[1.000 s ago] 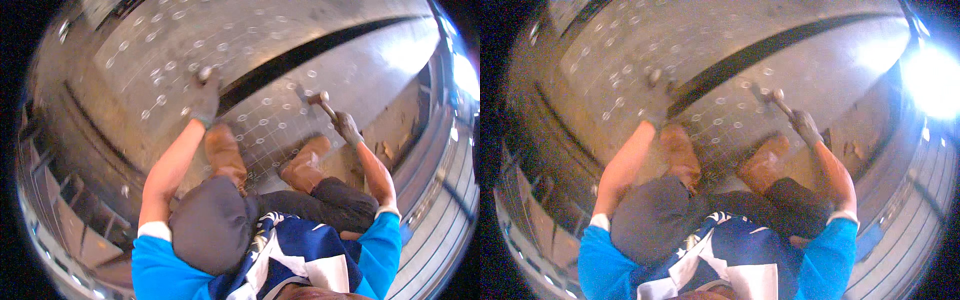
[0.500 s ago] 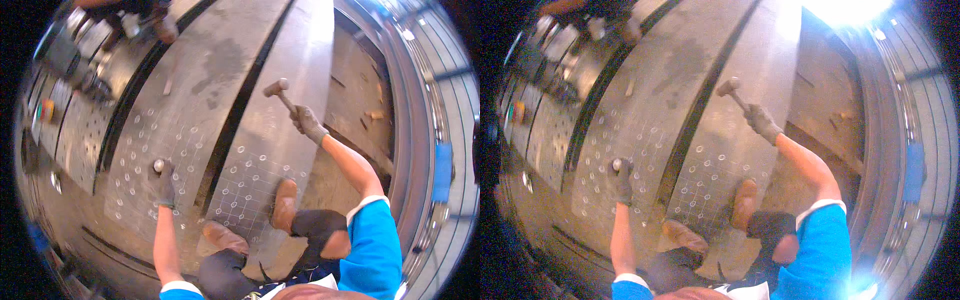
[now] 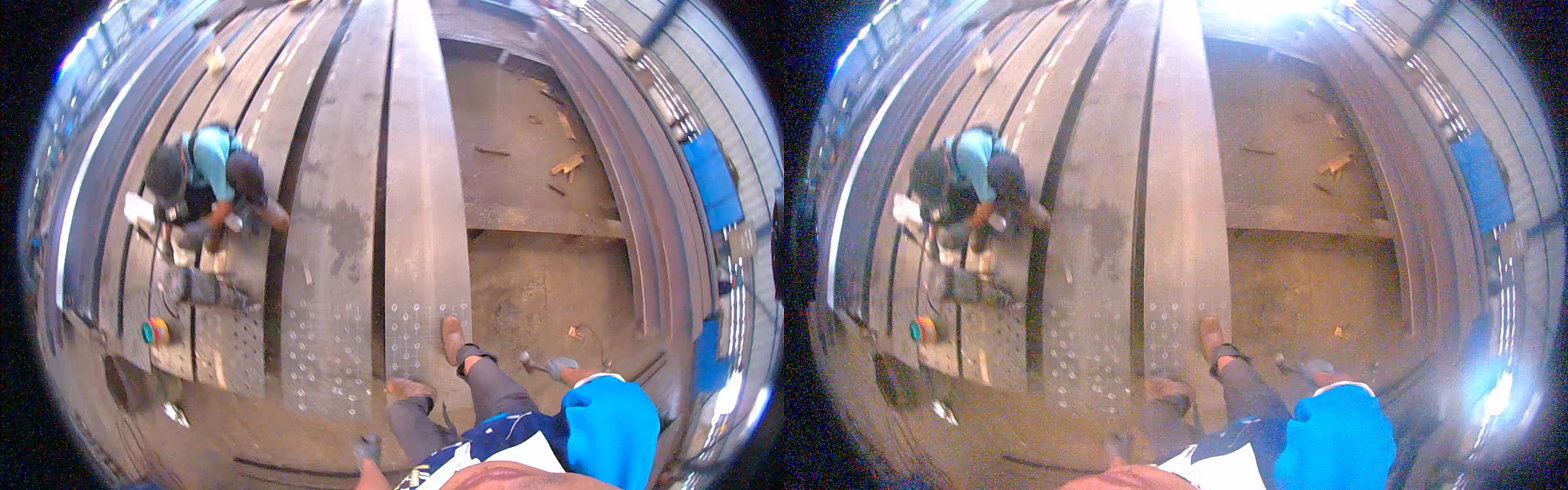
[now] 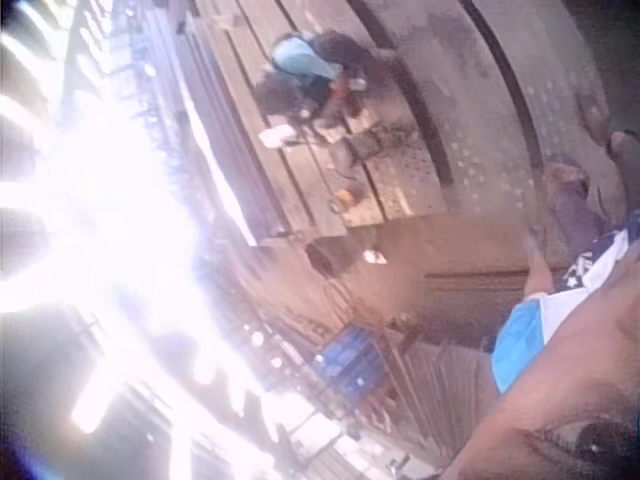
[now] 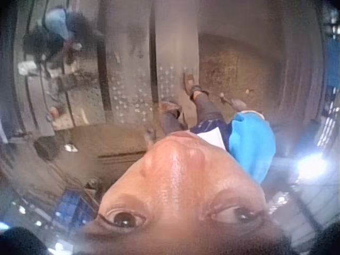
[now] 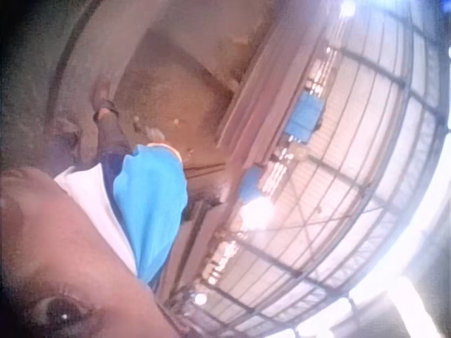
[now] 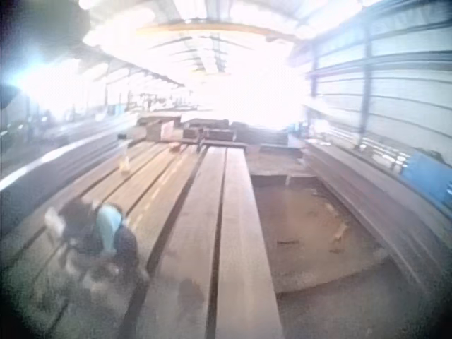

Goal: The person uses a center punch and hammer to mark multiple pre-drawn circles on a large metal sheet. They reposition the sheet once to access a new area and continue marking the remaining circles.

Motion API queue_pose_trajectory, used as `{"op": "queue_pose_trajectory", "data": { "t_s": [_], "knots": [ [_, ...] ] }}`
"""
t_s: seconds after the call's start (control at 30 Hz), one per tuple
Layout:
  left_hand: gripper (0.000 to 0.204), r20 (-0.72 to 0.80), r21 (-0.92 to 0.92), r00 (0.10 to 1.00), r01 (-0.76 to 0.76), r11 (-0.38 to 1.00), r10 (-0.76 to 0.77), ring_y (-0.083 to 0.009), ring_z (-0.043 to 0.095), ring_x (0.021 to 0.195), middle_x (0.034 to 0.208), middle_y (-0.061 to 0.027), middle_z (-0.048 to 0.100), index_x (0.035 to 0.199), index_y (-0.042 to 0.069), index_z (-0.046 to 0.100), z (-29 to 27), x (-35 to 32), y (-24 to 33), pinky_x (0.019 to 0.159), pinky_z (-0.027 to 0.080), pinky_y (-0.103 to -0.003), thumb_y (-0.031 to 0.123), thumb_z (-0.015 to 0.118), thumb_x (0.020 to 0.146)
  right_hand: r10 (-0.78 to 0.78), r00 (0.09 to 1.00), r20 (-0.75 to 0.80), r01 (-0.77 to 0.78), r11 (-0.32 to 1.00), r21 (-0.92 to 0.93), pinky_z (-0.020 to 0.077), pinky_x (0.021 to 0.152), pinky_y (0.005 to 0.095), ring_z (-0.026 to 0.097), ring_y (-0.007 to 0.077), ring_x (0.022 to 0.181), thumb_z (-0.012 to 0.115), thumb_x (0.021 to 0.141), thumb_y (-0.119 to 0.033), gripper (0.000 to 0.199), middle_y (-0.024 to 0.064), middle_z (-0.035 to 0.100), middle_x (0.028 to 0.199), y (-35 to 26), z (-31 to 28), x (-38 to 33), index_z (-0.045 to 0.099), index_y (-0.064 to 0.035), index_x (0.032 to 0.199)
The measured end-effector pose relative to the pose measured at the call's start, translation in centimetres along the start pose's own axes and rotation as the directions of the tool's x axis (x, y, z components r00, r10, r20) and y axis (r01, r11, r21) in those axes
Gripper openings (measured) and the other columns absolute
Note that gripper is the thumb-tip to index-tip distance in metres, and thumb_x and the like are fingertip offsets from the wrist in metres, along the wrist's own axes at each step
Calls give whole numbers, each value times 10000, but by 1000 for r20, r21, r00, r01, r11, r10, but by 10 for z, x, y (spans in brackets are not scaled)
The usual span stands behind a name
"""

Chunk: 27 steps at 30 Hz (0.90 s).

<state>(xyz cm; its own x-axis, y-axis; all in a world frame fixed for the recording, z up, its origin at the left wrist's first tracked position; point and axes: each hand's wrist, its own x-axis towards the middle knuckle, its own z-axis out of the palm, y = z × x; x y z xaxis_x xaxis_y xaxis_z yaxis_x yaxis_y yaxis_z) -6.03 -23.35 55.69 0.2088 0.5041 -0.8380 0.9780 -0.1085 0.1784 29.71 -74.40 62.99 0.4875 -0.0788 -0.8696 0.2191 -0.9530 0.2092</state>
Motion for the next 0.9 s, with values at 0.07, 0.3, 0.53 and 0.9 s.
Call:
{"op": "queue_pose_trajectory", "data": {
  "t_s": [0.07,0.3,0.53,0.9],
  "knots": [
    [646,51,63,996,-79,995,76,-387,722,1029,1241,-247,715,1359,17,613,-27,-27,11,843,567,-505,283,799,801,62,997,38,-66,994,92,558,881,557,712,428,1057,533,1000,-264,324,230,733,1157,20,21,-44,682,-64,1206],
    [647,-13,-38,940,-340,939,340,-339,709,967,1248,-195,698,1378,21,575,-110,12,126,756,583,-471,227,799,807,-42,956,-291,204,808,554,556,844,566,722,418,1018,495,1014,-338,379,222,741,1125,-117,-36,33,690,-68,1195],
    [657,11,-116,929,-366,923,370,-291,697,904,1254,-144,680,1397,25,537,-131,58,260,670,599,-437,171,799,813,-12,896,-444,373,562,738,555,807,575,732,408,979,457,1027,-412,445,214,749,1093,-160,-144,86,698,-72,1184],
    [576,-89,-97,829,-559,824,552,-230,691,707,1027,-141,711,1297,-12,591,-162,68,603,594,605,-356,207,832,822,169,978,124,-207,702,682,553,749,589,747,393,918,398,1049,-528,560,201,762,1043,42,-68,132,711,-78,1166]
  ]
}}
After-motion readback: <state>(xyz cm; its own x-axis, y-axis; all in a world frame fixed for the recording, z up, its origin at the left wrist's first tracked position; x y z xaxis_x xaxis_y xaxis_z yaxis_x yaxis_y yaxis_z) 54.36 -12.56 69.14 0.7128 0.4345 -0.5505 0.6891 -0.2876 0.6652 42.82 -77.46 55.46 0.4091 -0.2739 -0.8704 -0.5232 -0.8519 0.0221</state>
